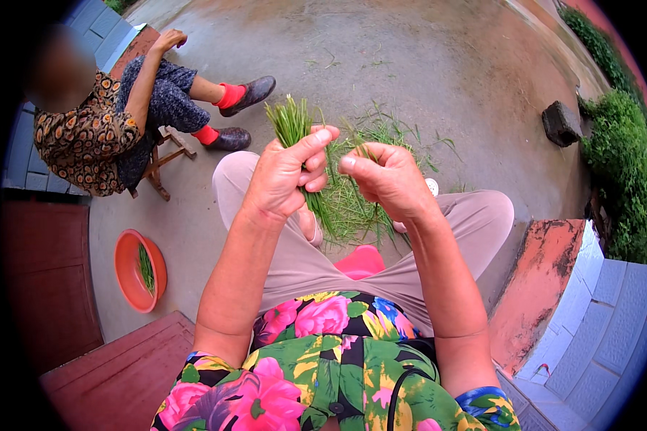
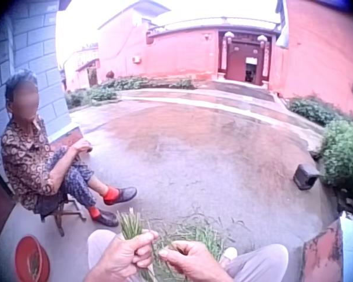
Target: The person holds a bundle of green grass stalks in one hand while using the other hand to pull out individual blades, one at a time, and place them onto a pile on the ground.
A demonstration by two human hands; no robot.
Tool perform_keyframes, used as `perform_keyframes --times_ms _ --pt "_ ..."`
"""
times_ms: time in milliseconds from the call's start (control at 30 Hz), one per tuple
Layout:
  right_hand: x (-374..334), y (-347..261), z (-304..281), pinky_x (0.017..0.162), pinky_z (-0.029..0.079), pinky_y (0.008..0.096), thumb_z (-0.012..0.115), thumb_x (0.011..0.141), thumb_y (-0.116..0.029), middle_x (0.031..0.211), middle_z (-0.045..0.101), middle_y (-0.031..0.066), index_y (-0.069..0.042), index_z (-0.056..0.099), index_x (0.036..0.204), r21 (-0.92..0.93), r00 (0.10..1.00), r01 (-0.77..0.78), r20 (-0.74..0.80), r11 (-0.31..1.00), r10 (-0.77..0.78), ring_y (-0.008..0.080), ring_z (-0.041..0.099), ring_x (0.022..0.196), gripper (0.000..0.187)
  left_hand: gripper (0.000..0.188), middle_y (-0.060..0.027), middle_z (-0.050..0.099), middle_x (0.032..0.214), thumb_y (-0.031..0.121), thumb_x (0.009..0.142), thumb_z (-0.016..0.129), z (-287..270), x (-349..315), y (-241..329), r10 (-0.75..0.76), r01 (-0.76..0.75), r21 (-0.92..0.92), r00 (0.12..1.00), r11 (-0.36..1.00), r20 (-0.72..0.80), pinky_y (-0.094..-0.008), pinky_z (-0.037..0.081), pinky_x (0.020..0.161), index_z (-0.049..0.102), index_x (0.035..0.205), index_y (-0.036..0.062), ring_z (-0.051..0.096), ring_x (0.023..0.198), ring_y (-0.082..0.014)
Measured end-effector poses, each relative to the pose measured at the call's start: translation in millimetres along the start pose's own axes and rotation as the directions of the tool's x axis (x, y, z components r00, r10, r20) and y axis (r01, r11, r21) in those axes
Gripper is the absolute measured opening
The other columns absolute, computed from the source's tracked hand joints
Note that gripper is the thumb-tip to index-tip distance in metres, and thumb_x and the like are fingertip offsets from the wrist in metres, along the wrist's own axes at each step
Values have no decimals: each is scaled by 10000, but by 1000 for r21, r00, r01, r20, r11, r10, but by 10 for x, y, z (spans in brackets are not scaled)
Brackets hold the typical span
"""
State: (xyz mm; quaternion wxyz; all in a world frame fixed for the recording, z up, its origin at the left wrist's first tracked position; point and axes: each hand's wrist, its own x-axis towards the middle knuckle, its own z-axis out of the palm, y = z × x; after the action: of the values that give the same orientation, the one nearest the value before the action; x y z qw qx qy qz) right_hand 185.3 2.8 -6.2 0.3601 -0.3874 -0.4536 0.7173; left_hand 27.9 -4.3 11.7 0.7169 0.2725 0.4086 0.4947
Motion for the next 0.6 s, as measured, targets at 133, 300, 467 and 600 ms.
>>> perform_keyframes --times_ms 133,300,467,600 --pt "19 -48 -20 402 292 170 615 750 -209 577 487 -47 -31 591 763 32 993 83 -92 996 -80 12 374 466 180 123 47 359 508 128 792 553 27 -35 -14 6 -7 71 1000 997 14 -173 243 350 534 847 20 294 378 -34" --pt "29 -178 27 511 382 187 621 746 -181 652 561 -7 -2 596 817 -29 970 193 -143 981 -195 41 474 569 194 112 42 400 515 148 762 599 66 -88 -53 9 -13 152 1000 988 25 -189 254 353 551 771 47 317 391 -39" --pt "34 -182 -21 573 402 200 609 747 -148 692 583 12 14 593 801 -89 969 201 -131 976 -212 53 502 629 171 117 39 400 507 137 763 591 108 -108 -35 -34 26 171 998 985 46 -188 253 347 547 750 30 320 390 -39" --pt "14 -202 -11 569 400 198 603 751 -140 691 584 12 10 594 791 -95 977 173 -113 980 -183 53 502 633 155 116 38 401 507 130 765 580 96 -99 -42 -46 40 167 998 985 33 -188 251 346 550 758 19 323 391 -37"
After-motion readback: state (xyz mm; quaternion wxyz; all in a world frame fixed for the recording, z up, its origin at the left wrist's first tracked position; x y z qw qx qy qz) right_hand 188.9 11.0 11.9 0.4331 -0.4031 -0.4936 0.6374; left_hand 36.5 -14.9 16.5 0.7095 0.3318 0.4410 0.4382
